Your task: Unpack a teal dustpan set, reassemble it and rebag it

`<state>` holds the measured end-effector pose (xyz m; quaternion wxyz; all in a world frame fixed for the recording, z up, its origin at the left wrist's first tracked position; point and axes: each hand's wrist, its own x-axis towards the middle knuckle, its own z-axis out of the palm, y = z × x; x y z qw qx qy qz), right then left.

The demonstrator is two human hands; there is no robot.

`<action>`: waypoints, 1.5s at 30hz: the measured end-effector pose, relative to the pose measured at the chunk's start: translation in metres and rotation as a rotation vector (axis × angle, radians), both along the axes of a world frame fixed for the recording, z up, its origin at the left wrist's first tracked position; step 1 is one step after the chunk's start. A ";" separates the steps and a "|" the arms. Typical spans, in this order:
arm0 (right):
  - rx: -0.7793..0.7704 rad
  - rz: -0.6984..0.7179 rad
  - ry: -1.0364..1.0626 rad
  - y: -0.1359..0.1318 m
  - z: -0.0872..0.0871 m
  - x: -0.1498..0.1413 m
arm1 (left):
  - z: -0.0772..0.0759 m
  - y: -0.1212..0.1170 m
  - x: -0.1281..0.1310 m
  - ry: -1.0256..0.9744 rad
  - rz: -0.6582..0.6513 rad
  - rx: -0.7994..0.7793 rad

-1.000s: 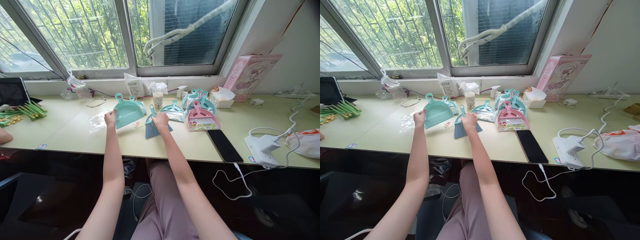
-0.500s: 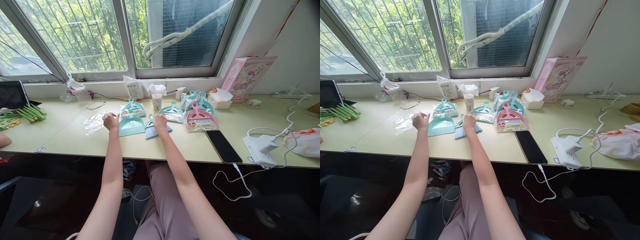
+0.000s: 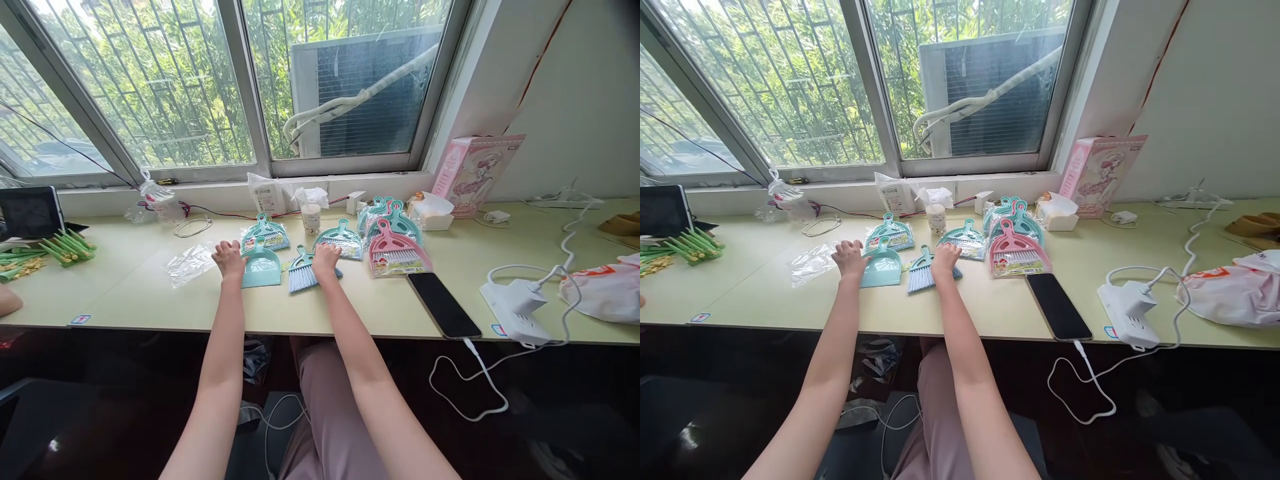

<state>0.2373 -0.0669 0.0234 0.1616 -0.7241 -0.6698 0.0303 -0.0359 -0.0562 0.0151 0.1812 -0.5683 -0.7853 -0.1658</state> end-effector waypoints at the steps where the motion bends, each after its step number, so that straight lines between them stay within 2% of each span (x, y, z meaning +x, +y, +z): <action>1: -0.009 -0.008 0.005 0.000 0.000 0.000 | 0.000 0.000 0.000 0.014 -0.001 -0.043; 3: -0.021 -0.019 0.015 0.002 0.000 -0.001 | 0.000 0.001 0.000 0.045 -0.011 -0.097; 6: -0.035 -0.036 0.026 0.004 0.001 -0.001 | -0.001 0.002 0.000 0.053 -0.001 -0.096; 11: -0.008 -0.039 -0.007 0.005 -0.001 0.000 | -0.002 0.002 -0.002 -0.152 0.055 -0.157; 15: 0.047 0.005 -0.021 0.002 -0.001 0.001 | 0.002 0.000 -0.003 -0.261 0.021 -0.129; 18: 0.138 0.156 -0.022 -0.002 0.002 -0.001 | 0.013 -0.008 0.000 -0.321 0.002 0.059; 23: 0.372 0.468 0.020 -0.014 0.012 -0.012 | 0.035 -0.024 0.009 -0.483 0.036 0.559; 25: 0.431 0.520 0.074 -0.019 0.014 -0.017 | 0.037 -0.025 0.012 -0.568 -0.022 0.655; 27: 0.463 0.533 0.126 -0.024 0.014 -0.022 | 0.035 -0.020 0.017 -0.683 -0.134 0.681; 30: 0.477 0.490 0.208 -0.026 0.012 -0.026 | 0.028 -0.007 0.026 -0.939 -0.371 0.610; 33: 0.479 0.376 0.282 -0.024 0.009 -0.025 | 0.021 0.003 0.039 -1.195 -0.656 0.375; 36: 0.489 0.265 0.325 -0.018 0.006 -0.021 | 0.018 0.002 0.053 -1.243 -0.852 0.135; 40: 0.493 0.176 0.344 -0.018 0.007 -0.017 | 0.017 -0.006 0.067 -1.203 -0.928 -0.014; 45: 0.539 0.092 0.361 -0.022 0.013 -0.018 | 0.017 -0.006 0.070 -1.251 -0.921 0.048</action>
